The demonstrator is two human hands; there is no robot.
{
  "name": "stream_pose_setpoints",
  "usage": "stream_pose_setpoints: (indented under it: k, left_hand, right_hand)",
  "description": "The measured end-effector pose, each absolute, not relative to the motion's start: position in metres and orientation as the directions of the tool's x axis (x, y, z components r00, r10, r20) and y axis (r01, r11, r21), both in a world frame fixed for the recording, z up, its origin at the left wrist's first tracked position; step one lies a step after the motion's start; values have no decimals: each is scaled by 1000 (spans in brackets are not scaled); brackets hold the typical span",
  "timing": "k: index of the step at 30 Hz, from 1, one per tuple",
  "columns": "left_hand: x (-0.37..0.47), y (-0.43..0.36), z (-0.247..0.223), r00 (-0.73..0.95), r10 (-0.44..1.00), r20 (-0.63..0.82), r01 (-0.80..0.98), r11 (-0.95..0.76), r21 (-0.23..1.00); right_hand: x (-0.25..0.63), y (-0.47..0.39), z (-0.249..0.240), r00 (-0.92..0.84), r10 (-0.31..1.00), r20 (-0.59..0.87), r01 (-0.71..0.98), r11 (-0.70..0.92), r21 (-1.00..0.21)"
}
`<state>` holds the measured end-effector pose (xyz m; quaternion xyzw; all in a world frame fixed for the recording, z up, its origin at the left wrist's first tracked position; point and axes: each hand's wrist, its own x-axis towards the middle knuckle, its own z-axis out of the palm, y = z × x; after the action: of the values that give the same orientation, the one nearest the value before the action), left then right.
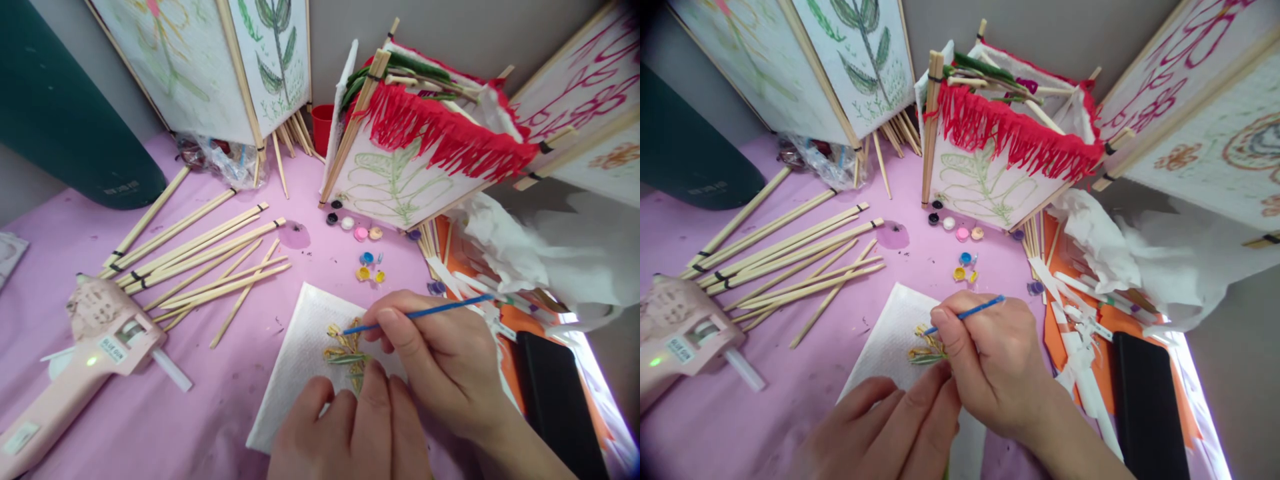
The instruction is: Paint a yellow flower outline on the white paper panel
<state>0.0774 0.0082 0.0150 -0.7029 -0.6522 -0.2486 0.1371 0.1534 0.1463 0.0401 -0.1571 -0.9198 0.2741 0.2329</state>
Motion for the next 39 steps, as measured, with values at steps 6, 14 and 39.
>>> stream_pose_setpoints:
  k: [6,14,39]
  left_hand:
    - [77,9,14,14,855,518,981,-111,158]
    - [76,6,11,-34,878,478,943,-130,307]
    - [78,8,12,-55,862,505,943,-121,309]
  right_hand:
    - [155,146,42,-856,385,345,153,826,-542]
    - [154,146,41,-871,359,335,148,842,-519]
    - [154,144,43,-856,375,355,143,832,-535]
